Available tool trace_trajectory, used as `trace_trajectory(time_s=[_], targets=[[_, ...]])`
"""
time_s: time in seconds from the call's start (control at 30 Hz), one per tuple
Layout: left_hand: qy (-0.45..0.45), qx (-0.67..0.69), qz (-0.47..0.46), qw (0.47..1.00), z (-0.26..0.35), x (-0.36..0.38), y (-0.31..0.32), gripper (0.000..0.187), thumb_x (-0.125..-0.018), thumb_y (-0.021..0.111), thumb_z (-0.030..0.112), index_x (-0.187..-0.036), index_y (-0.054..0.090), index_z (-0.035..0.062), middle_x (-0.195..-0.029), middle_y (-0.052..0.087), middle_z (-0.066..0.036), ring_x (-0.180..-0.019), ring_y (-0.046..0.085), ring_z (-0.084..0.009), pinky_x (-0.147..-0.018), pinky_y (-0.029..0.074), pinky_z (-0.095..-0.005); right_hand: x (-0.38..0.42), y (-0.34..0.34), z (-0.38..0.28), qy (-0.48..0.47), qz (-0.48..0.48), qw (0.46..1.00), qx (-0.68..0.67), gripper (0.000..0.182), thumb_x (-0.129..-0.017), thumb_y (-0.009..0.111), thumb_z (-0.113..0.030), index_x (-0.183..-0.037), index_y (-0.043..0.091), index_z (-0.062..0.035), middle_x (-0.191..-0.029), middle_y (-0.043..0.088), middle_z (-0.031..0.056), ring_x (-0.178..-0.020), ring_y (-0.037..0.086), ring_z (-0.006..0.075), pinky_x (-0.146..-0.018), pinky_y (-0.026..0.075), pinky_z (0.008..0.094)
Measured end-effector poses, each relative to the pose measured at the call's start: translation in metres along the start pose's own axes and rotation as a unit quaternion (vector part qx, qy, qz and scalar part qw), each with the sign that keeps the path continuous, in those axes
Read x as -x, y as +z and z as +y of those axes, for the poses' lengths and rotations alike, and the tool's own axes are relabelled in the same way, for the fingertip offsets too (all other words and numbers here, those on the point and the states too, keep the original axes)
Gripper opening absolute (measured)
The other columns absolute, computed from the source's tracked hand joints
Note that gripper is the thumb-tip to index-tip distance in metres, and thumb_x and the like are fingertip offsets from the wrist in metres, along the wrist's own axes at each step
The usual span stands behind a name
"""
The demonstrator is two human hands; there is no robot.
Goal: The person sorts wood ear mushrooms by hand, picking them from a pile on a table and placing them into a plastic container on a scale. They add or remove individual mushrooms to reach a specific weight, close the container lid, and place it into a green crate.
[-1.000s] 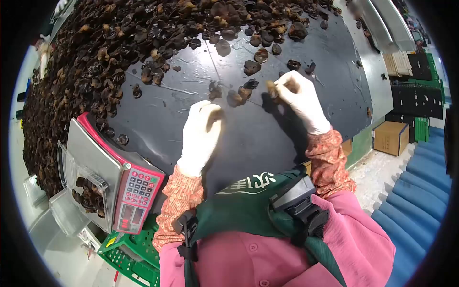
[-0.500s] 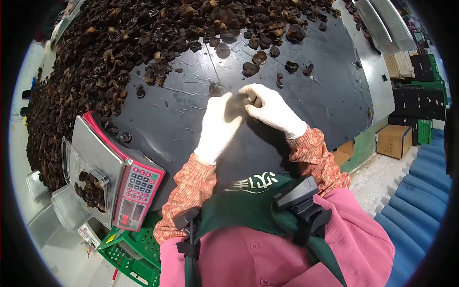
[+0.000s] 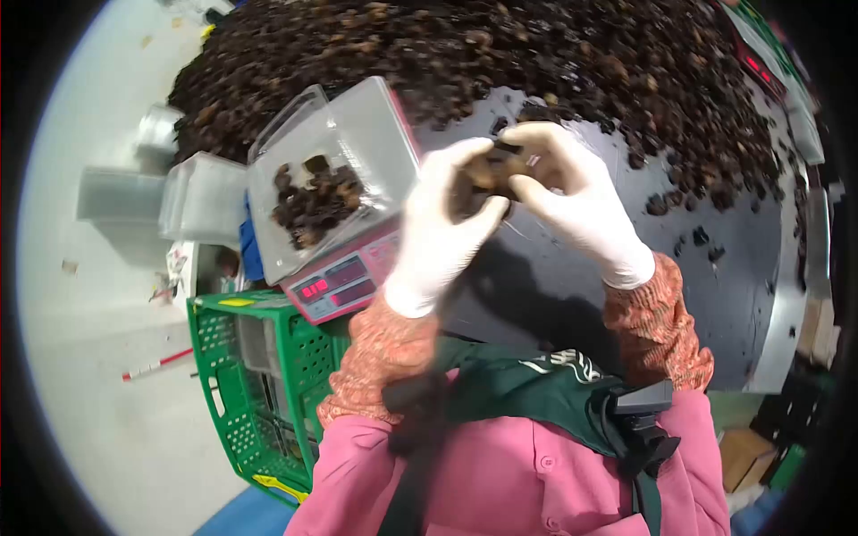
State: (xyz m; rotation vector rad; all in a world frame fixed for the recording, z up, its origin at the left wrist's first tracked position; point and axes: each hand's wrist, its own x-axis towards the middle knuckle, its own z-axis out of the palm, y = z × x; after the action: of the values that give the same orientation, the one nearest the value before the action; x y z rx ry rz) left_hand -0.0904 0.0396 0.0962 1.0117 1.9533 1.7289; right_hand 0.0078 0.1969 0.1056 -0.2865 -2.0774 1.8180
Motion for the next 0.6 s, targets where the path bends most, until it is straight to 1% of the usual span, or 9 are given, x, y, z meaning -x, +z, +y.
trace_trajectory(time_s=[0.1, 0.13, 0.17, 0.3, 0.37, 0.43, 0.5, 0.53, 0.6], targets=[[0.079, -0.19, 0.083, 0.975, 0.013, 0.01, -0.075, 0.053, -0.088, 0.073, -0.005, -0.137, 0.058, 0.0068, -0.111, 0.063, -0.002, -0.104, 0.064, -0.0112, -0.094, 0.054, -0.0269, -0.04, 0.058, -0.025, -0.111, -0.06, 0.992, 0.012, 0.037, -0.088, 0.065, -0.004, -0.124, 0.06, 0.0001, -0.109, 0.068, 0.0148, -0.1, 0.071, 0.0196, -0.088, 0.057, 0.0328], [0.038, -0.123, 0.109, 0.986, 0.016, 0.015, -0.096, 0.051, -0.088, 0.072, -0.006, -0.136, 0.059, 0.0065, -0.113, 0.064, -0.003, -0.106, 0.063, -0.0116, -0.096, 0.053, -0.0276, -0.056, 0.087, -0.024, -0.133, -0.068, 0.988, -0.048, 0.035, -0.086, 0.066, -0.006, -0.12, 0.062, -0.0003, -0.108, 0.067, 0.0165, -0.1, 0.071, 0.026, -0.086, 0.057, 0.0359], [0.001, -0.052, 0.132, 0.99, 0.017, 0.019, -0.11, 0.05, -0.089, 0.071, -0.006, -0.135, 0.06, 0.0062, -0.116, 0.064, -0.004, -0.109, 0.063, -0.0119, -0.097, 0.053, -0.0283, -0.069, 0.107, -0.021, -0.19, -0.061, 0.98, 0.024, 0.031, -0.085, 0.066, -0.007, -0.115, 0.062, -0.0014, -0.105, 0.067, 0.017, -0.095, 0.07, 0.0314, -0.083, 0.057, 0.0397], [0.004, -0.347, 0.119, 0.93, -0.011, 0.026, -0.17, 0.054, -0.084, 0.076, 0.001, -0.135, 0.059, 0.0008, -0.128, 0.061, -0.011, -0.116, 0.06, -0.0211, -0.104, 0.047, -0.034, -0.101, 0.16, 0.006, -0.263, -0.085, 0.937, 0.216, 0.028, -0.087, 0.066, -0.017, -0.113, 0.064, -0.0081, -0.102, 0.064, 0.0164, -0.091, 0.067, 0.0373, -0.082, 0.056, 0.0445], [0.029, -0.48, 0.117, 0.869, -0.027, 0.032, -0.184, 0.06, -0.078, 0.081, 0.005, -0.134, 0.059, 0.0013, -0.123, 0.062, -0.014, -0.11, 0.063, -0.0281, -0.099, 0.05, -0.0366, -0.099, 0.155, 0.001, -0.257, -0.095, 0.931, 0.24, 0.028, -0.088, 0.066, -0.018, -0.114, 0.065, -0.0099, -0.103, 0.065, 0.0157, -0.091, 0.067, 0.0366, -0.082, 0.056, 0.0446], [-0.006, -0.336, 0.143, 0.931, -0.02, 0.038, -0.187, 0.058, -0.087, 0.078, 0.008, -0.141, 0.057, 0.0021, -0.136, 0.061, -0.013, -0.122, 0.059, -0.0226, -0.106, 0.046, -0.0348, -0.095, 0.137, -0.001, -0.276, -0.068, 0.933, 0.219, 0.028, -0.089, 0.065, -0.021, -0.114, 0.068, -0.0102, -0.103, 0.066, 0.014, -0.091, 0.068, 0.0356, -0.082, 0.056, 0.0438], [-0.033, -0.24, 0.2, 0.949, -0.026, 0.044, -0.199, 0.054, -0.091, 0.075, 0.007, -0.141, 0.057, 0.0026, -0.132, 0.063, -0.012, -0.121, 0.06, -0.0203, -0.105, 0.047, -0.0339, -0.085, 0.098, -0.014, -0.132, -0.075, 0.976, 0.158, 0.031, -0.09, 0.065, -0.021, -0.117, 0.071, -0.006, -0.104, 0.071, 0.0133, -0.091, 0.071, 0.0313, -0.084, 0.057, 0.0383], [-0.052, -0.256, 0.233, 0.937, -0.027, 0.047, -0.206, 0.049, -0.094, 0.072, 0.005, -0.14, 0.058, 0.0021, -0.127, 0.065, -0.01, -0.117, 0.061, -0.0186, -0.104, 0.048, -0.0324, -0.083, 0.081, 0.004, -0.146, -0.043, 0.98, 0.127, 0.031, -0.093, 0.064, -0.019, -0.12, 0.07, -0.0041, -0.104, 0.073, 0.0122, -0.087, 0.072, 0.0241, -0.082, 0.056, 0.0339], [-0.035, -0.199, 0.285, 0.937, -0.029, 0.05, -0.212, 0.041, -0.096, 0.069, 0.003, -0.136, 0.062, 0.0007, -0.124, 0.067, -0.008, -0.112, 0.063, -0.0156, -0.103, 0.048, -0.0302, -0.067, 0.042, 0.012, 0.009, 0.004, 0.991, 0.133, 0.029, -0.096, 0.064, -0.015, -0.121, 0.07, -0.0013, -0.099, 0.073, 0.0053, -0.079, 0.061, 0.0084, -0.074, 0.051, 0.0243]])
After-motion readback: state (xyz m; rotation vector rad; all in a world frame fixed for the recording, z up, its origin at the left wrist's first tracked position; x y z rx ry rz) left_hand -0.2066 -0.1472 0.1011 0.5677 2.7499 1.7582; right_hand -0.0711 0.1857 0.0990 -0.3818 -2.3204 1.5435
